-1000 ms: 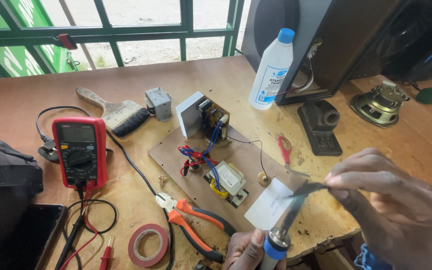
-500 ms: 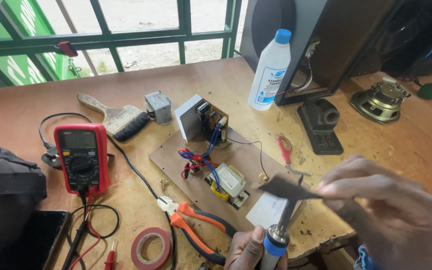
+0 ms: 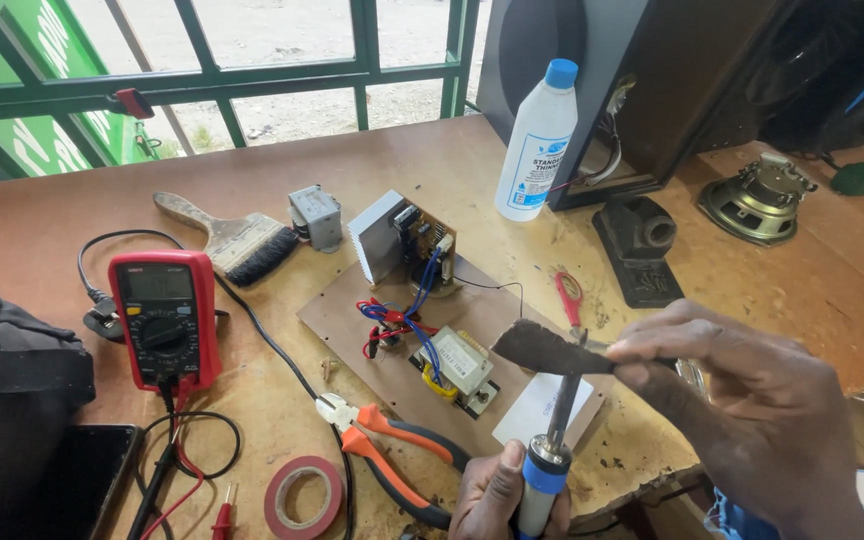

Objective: Finishing the soldering of a heatsink onto a circuit board and testing the circuit with a multimeter.

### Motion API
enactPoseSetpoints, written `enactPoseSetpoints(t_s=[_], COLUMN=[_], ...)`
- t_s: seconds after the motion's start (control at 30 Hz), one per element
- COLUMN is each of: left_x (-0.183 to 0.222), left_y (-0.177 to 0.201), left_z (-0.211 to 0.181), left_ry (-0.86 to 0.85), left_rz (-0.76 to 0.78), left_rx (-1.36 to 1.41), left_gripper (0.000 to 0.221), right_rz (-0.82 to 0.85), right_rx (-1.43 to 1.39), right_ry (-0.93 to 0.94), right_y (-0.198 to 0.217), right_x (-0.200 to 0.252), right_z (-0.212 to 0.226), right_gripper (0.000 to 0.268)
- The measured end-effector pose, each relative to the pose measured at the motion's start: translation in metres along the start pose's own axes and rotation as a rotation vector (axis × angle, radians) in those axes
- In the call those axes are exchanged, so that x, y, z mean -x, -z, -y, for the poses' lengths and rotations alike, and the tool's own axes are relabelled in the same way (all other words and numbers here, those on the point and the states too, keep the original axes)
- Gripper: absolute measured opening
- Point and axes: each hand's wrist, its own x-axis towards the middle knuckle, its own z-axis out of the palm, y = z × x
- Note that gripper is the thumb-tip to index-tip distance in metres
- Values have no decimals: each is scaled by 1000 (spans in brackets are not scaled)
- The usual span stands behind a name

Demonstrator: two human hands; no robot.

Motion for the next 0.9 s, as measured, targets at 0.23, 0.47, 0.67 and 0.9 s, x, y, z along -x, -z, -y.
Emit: enactPoseSetpoints(t_s=[0.23,0.47,0.67,0.9], left_x=[-5,-5,-5,-8], left_y=[5,5,0,3], left_z=[8,2,3,3], left_ry=[148,138,133,102], left_rz=[-91,-1,-42,22], left_rx=[193,165,237,97], left_gripper=[69,75,73,72], right_rz=[10,-68,-25,-28], right_rx=[96,-124,208,12], right_ry=[17,-26,42,81], right_y=[-5,-1,-5,3], right_x=[-8,-9,-4,-8], right_z=[-14,-24,-28,-21], right_gripper=[15,15,16,13])
